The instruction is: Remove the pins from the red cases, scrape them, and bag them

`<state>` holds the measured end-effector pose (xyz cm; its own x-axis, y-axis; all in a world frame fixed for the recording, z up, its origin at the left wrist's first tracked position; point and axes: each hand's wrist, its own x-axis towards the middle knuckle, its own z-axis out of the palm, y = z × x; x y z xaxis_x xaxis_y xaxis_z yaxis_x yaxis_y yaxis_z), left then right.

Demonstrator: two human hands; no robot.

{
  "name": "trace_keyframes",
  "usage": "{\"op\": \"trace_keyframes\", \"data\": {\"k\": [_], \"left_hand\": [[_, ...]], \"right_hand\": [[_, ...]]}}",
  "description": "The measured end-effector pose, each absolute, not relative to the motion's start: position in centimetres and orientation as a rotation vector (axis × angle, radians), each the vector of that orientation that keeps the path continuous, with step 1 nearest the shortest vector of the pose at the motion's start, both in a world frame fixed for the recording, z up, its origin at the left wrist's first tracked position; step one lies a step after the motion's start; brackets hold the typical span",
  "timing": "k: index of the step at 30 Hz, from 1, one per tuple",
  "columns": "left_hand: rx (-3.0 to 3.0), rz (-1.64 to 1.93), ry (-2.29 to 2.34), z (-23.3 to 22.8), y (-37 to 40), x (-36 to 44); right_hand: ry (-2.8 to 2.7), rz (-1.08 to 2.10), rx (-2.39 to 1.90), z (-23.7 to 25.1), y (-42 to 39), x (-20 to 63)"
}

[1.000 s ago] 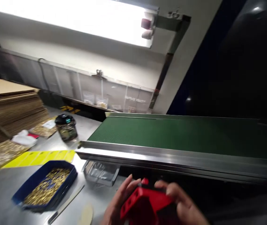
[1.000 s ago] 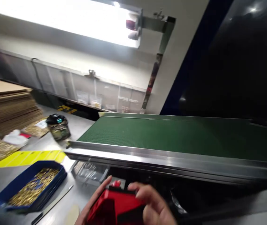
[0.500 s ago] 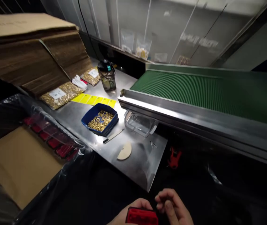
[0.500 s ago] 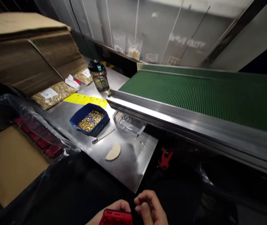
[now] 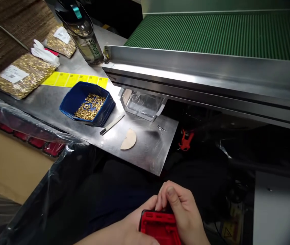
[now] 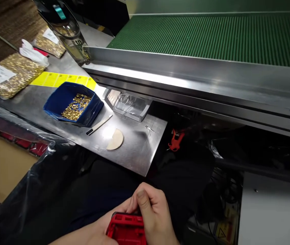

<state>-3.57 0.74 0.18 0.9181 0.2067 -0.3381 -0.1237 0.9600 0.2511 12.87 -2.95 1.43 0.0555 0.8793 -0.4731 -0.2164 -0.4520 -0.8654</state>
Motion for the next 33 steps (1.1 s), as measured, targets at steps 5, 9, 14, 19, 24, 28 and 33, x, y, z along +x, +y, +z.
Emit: {"op": "trace_keyframes", "data": {"k": [5,9,14,19,24,28,33], "left_hand": [[0.202,0.126,0.372,-0.4,0.6,-3.1],[0.214,0.125,0.357,-0.2,0.7,-3.0],[0.228,0.121,0.356,-0.6,0.5,-3.2],[0.212,0.095,0.365,-0.9,0.2,-3.4],[0.195,0.097,0.367,-0.6,0.2,-3.3],[0.195,0.072,0.387,-0.8,0.1,-3.5],[0.245,0.076,0.409,-0.8,0.2,-3.6]], "right_hand": [[-0.578,1.428,-1.557,1.0,-3.4,12.6],[-0.620,1.444,-1.508,1.3,-3.7,12.7],[-0.655,1.401,-1.514,1.2,-4.3,12.9],[-0.606,1.298,-1.638,0.6,-4.7,12.7],[-0.587,1.390,-1.528,0.9,-4.8,12.6],[-0.616,1.276,-1.658,0.5,-5.1,12.7],[-0.606,1.339,-1.584,0.7,-5.0,12.6]]}}
